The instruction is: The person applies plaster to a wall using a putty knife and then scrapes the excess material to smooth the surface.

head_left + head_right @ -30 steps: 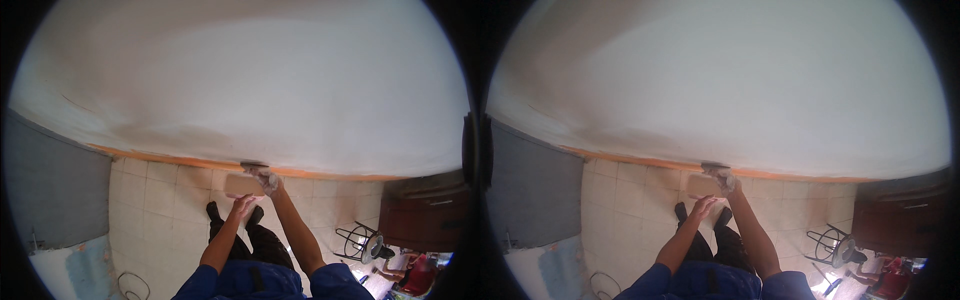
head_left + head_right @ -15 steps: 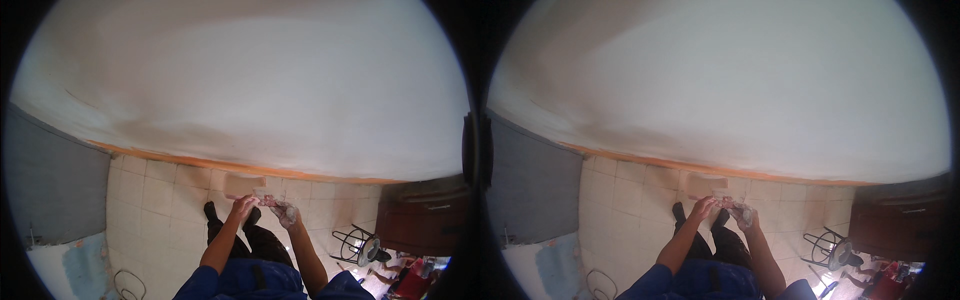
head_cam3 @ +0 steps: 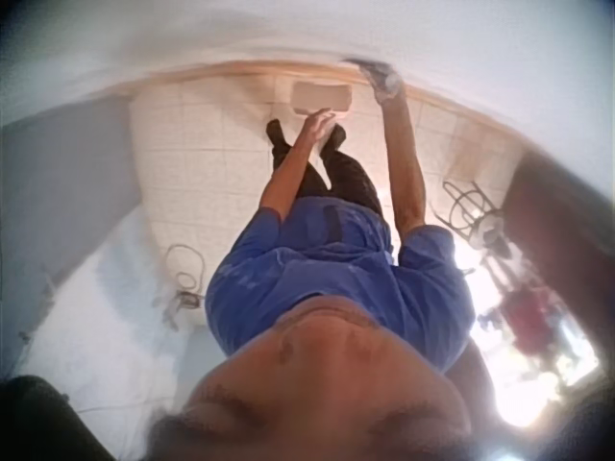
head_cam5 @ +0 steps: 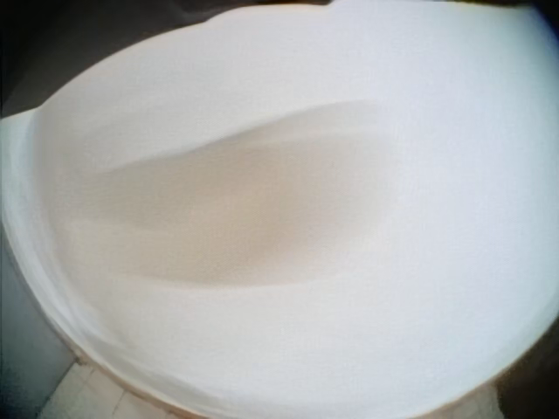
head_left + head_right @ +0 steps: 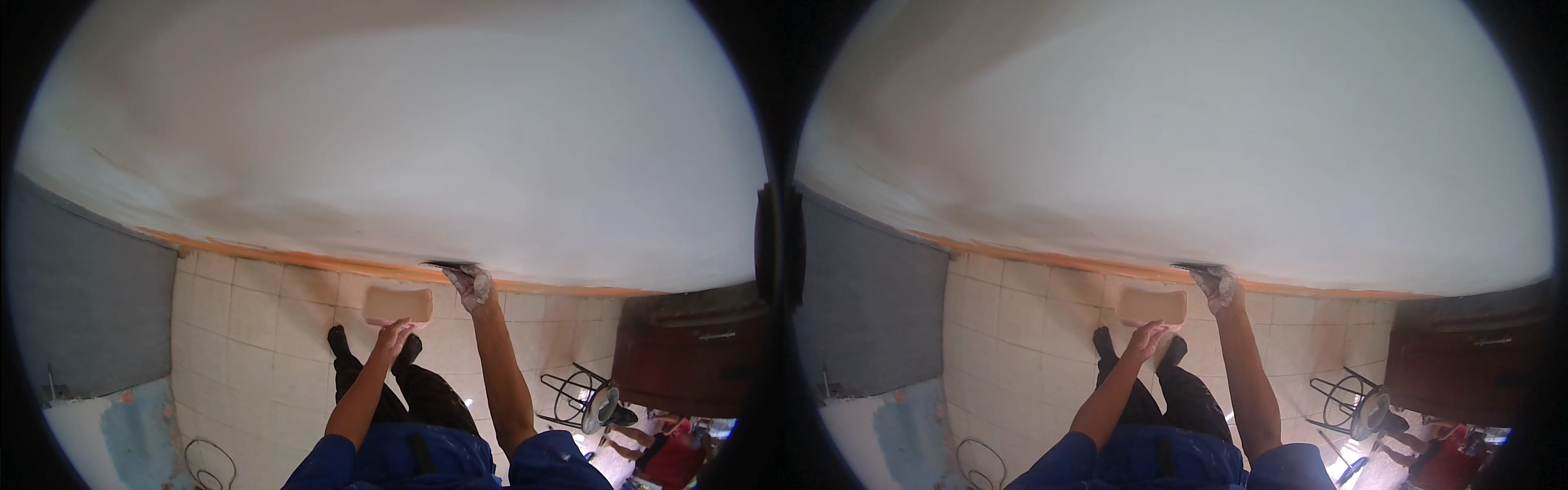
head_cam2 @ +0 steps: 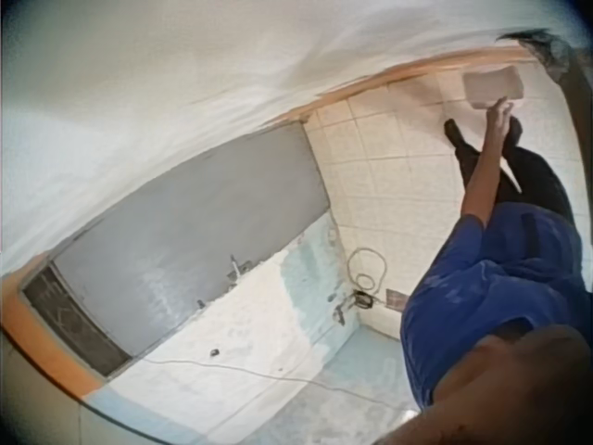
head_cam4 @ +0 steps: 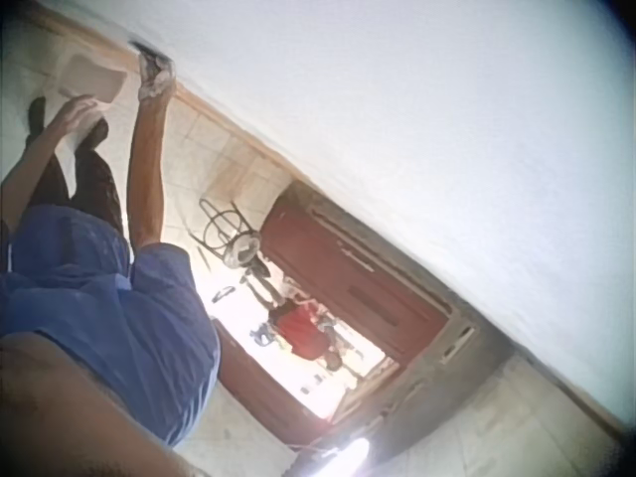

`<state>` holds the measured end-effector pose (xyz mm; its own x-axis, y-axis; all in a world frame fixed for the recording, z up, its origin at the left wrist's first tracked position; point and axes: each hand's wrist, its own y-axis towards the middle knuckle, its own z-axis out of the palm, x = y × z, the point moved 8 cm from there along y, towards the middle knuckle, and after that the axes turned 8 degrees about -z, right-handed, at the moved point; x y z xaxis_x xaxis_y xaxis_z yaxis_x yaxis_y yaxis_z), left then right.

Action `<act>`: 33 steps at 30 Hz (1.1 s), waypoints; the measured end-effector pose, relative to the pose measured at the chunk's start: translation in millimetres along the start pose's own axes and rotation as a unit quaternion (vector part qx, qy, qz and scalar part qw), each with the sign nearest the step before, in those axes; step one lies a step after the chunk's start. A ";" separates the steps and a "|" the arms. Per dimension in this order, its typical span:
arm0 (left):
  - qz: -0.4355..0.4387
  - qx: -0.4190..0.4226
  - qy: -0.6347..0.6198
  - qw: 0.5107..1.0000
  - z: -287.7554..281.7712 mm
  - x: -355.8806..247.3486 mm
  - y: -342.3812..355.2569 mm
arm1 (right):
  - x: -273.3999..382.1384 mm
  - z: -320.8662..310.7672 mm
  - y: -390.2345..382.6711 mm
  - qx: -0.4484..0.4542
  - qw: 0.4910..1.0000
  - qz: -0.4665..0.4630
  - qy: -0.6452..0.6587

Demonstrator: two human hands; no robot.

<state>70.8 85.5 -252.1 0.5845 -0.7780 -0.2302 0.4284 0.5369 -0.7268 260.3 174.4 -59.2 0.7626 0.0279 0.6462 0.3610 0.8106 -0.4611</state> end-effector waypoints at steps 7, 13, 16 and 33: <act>0.018 0.025 0.007 1.000 4.9 13.2 8.8 | 51.4 16.8 -98.3 0.084 0.995 -0.039 0.040; 0.021 0.015 -0.015 1.000 -14.3 23.3 24.6 | -25.0 -83.0 -89.6 -0.072 0.984 0.143 -0.082; 0.032 0.023 0.023 0.999 -0.6 20.5 13.1 | -83.4 -145.9 -28.4 0.063 0.987 0.147 0.027; 0.062 -0.012 0.026 0.998 -17.8 9.4 -11.0 | 8.6 -26.6 -108.2 -0.029 0.997 0.044 0.052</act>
<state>59.3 66.5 -257.8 0.5944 -0.7227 -0.3526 0.3385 0.6226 -0.7055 242.1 71.4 -19.9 0.8431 0.0354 0.5366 0.3178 0.7721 -0.5503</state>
